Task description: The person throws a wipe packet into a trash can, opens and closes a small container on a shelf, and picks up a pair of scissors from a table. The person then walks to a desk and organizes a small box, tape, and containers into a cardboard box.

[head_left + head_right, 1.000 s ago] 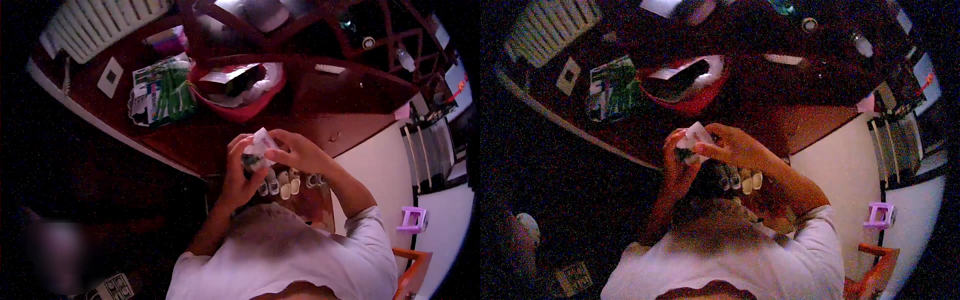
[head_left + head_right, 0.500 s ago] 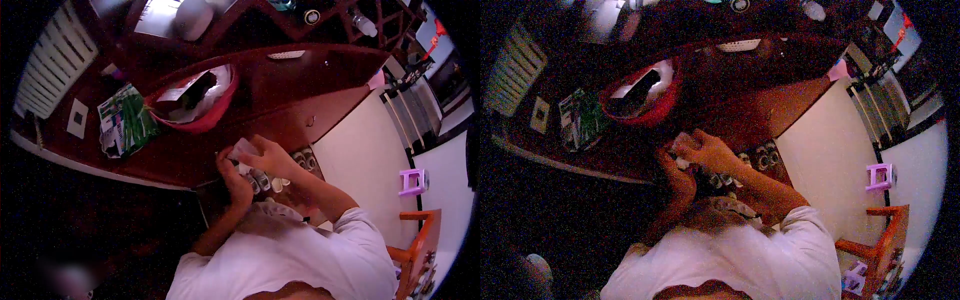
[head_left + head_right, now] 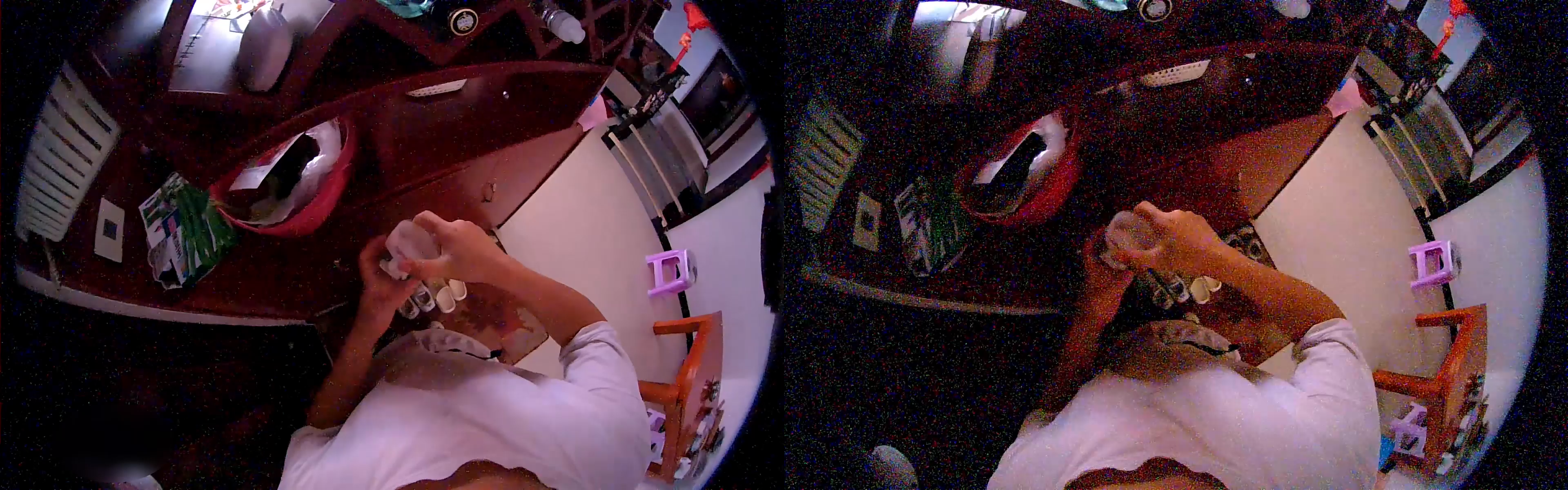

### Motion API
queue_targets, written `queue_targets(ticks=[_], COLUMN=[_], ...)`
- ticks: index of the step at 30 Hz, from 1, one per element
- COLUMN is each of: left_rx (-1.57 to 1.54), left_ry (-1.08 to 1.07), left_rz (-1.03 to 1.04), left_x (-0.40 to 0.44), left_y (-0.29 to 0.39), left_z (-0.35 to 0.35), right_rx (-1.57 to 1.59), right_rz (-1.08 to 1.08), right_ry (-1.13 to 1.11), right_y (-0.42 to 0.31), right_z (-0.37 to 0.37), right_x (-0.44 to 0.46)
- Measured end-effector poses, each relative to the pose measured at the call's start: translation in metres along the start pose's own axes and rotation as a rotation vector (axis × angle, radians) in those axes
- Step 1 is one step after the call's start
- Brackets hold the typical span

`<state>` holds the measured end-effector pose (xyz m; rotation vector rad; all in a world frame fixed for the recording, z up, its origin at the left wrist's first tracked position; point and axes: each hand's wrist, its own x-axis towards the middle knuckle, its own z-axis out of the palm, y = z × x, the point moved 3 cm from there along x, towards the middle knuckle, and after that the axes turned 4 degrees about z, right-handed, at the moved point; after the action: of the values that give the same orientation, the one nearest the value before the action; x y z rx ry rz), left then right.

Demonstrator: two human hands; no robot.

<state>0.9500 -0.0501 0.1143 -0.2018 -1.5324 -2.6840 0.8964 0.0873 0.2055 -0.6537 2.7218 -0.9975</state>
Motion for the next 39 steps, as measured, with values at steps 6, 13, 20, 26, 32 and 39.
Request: queue_targets(ticks=[6, 13, 20, 26, 32, 39], left_rx=[-0.492, -0.726, -0.633, -0.588, -0.58, -0.454], left_ry=[-0.121, -0.459, -0.25, -0.201, -0.144, -0.183], left_rz=[-0.288, -0.856, -0.782, -0.582, -0.66, -0.727], left_x=[-0.003, 0.009, 0.018, 0.023, 0.026, 0.031], left_y=[0.014, 0.013, 0.013, 0.019, 0.026, 0.015], left_z=[0.004, -0.006, -0.017, -0.027, -0.05, -0.05], right_rx=[0.085, -0.104, -0.03, -0.598, -0.207, -0.265], right_rz=[-0.254, -0.483, -0.203, 0.136, -0.28, -0.726], right_ry=[-0.079, -0.259, 0.161, 0.221, 0.243, -0.289], right_y=[-0.011, -0.031, 0.025, 0.099, 0.031, -0.04], right_z=[-0.019, -0.027, -0.043, -0.031, -0.033, 0.003], right_x=[-0.002, 0.023, 0.1, 0.173, 0.132, 0.066])
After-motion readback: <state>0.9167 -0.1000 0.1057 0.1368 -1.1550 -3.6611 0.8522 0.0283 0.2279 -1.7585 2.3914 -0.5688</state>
